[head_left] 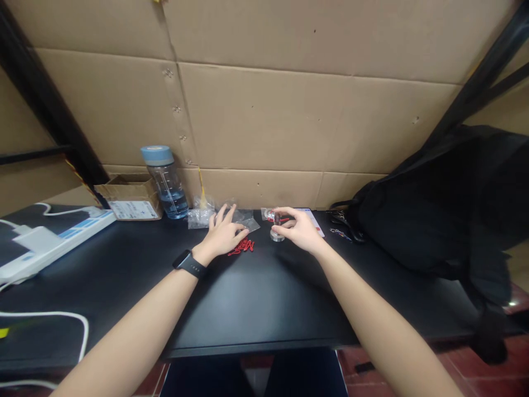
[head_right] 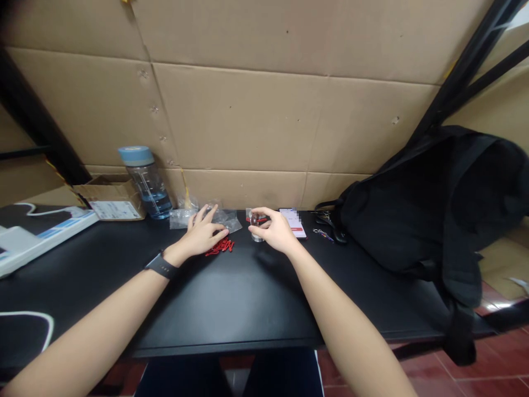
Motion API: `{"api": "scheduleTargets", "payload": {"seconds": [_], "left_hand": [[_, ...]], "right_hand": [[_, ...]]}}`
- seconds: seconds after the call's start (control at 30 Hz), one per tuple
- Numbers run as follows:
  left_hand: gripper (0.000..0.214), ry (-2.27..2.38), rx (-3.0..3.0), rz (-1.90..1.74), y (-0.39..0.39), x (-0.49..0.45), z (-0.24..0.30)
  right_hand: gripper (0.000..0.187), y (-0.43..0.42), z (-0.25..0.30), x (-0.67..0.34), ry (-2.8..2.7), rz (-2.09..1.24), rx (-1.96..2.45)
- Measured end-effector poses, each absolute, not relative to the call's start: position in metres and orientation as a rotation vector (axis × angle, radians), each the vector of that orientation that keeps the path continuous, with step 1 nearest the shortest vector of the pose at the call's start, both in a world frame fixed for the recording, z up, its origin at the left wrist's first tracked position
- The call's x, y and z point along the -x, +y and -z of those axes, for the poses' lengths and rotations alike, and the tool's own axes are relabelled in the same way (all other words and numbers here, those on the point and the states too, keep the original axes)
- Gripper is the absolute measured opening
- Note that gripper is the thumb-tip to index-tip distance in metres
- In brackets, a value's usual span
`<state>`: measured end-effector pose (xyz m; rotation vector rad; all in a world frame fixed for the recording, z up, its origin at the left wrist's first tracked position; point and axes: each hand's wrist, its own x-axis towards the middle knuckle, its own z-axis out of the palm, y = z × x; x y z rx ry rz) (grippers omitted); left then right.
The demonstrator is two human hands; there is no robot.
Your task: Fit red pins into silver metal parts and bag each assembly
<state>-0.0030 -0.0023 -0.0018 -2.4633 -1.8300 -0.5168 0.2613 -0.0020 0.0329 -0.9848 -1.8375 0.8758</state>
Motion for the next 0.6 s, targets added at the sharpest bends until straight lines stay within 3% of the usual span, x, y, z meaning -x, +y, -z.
{"api": "scheduleTargets", "payload": {"seconds": [0.6], "left_hand": [[0.035, -1.908, 2.53, 0.559, 0.009, 0.012, 0.004]], "right_hand": [[0.047, -0.002, -0.034, -0.263, -1.87, -0.867, 0.981]]}}
